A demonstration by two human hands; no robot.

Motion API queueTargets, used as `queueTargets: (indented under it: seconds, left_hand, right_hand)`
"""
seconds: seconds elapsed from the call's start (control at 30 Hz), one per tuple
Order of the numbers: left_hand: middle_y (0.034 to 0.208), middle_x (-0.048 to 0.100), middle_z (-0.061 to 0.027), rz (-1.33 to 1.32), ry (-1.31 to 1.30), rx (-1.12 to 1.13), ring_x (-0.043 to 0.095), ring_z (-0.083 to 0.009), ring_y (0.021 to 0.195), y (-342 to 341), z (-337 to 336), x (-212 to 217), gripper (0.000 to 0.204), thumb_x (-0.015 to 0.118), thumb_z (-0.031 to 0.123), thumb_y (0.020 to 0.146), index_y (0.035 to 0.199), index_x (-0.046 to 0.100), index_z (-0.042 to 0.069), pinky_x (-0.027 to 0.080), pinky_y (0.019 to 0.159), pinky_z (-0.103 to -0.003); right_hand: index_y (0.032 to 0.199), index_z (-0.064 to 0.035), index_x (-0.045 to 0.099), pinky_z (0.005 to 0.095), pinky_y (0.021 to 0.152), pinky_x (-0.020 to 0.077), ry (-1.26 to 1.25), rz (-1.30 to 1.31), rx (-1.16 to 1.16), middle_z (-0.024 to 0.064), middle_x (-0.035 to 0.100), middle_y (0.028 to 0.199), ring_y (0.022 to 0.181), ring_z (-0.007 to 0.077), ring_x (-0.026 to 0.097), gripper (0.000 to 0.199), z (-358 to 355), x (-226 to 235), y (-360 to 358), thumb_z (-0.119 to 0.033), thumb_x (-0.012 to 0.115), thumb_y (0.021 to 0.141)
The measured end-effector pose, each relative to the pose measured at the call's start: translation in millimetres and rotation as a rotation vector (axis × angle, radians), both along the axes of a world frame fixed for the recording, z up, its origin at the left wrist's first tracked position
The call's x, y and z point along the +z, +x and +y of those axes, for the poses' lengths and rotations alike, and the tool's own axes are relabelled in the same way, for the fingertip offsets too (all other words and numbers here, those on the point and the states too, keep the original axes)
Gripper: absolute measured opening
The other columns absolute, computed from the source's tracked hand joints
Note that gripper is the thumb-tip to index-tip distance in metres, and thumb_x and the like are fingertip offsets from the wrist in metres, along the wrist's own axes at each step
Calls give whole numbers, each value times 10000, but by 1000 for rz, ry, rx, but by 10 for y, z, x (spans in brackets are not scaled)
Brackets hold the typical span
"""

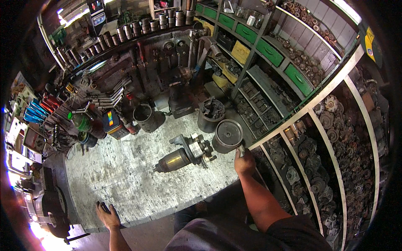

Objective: The person disassembles a cylindrical mechanical assembly on a workbench, removes internal components, and reassembles the parts by hand. The person handles the housing, internal gears, and end caps, placing them back together in sequence.

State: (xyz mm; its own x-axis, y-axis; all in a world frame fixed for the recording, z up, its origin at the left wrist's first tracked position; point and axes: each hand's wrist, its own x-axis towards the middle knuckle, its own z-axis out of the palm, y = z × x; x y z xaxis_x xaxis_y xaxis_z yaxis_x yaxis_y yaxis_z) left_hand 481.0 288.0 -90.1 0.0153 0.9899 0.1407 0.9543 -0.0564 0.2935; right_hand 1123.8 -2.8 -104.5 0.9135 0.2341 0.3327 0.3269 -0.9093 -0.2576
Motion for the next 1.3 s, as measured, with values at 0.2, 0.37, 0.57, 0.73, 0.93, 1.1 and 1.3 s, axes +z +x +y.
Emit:
queueTargets:
  seconds: [0.2, 0.37, 0.57, 0.73, 0.93, 1.1, 1.3]
  left_hand:
    - [1712, 461, -222, -1, -28, -8, 410, -455, 1578, 3, 15, 24, 636, 709, 375, 1029, 1516, 551, -1, 313, 1313, -540]
    - [1712, 459, -226, -7, -14, 7, 406, -457, 1579, 13, 5, 13, 620, 714, 362, 1022, 1497, 559, -5, 311, 1312, -543]
    - [1710, 463, -224, -19, -1, -4, 418, -455, 1573, -6, 3, -11, 627, 722, 337, 1014, 1511, 556, -8, 320, 1308, -541]
    - [1708, 466, -223, -7, -13, -1, 426, -456, 1566, -1, 7, 8, 606, 724, 322, 1019, 1504, 563, -4, 325, 1302, -543]
    - [1707, 468, -219, -24, -3, 8, 428, -452, 1565, 23, -5, 10, 596, 724, 316, 1018, 1499, 565, 1, 325, 1304, -545]
    - [1707, 470, -213, 17, -10, 25, 423, -451, 1570, 14, 6, 5, 600, 724, 319, 1014, 1498, 564, 2, 322, 1308, -545]
    - [1710, 467, -214, 10, -8, 11, 409, -447, 1585, 11, -2, 14, 619, 715, 325, 1013, 1515, 553, 3, 316, 1313, -544]
  right_hand:
    - [1190, -24, 765, 560, 853, 624, -31, 17, -20, 233, 785, 1055, 985, 459, 773, 488, 2, -13, 5, -476, 770, 1007]
    - [1201, -22, 762, 561, 861, 623, -38, 29, -20, 232, 784, 1071, 997, 458, 771, 496, 0, -5, 7, -478, 770, 1007]
    - [1213, -24, 752, 553, 868, 630, -10, 4, 11, 233, 792, 1104, 1005, 457, 775, 478, -9, -18, 9, -460, 764, 1017]
    - [1216, -25, 748, 554, 872, 627, -16, 18, -6, 237, 792, 1103, 1011, 456, 775, 470, -9, -6, 2, -453, 758, 1022]
    - [1238, -19, 751, 562, 885, 616, -20, 68, -14, 244, 786, 1090, 1028, 464, 768, 484, -5, 15, 9, -451, 759, 1020]
    - [1226, -3, 754, 559, 881, 616, -2, 40, -4, 247, 784, 1085, 1024, 469, 767, 497, -3, 0, 3, -453, 766, 1016]
    - [1218, 4, 758, 553, 883, 619, 1, 56, -1, 254, 787, 1071, 1010, 471, 771, 502, 0, 0, 12, -454, 772, 1013]
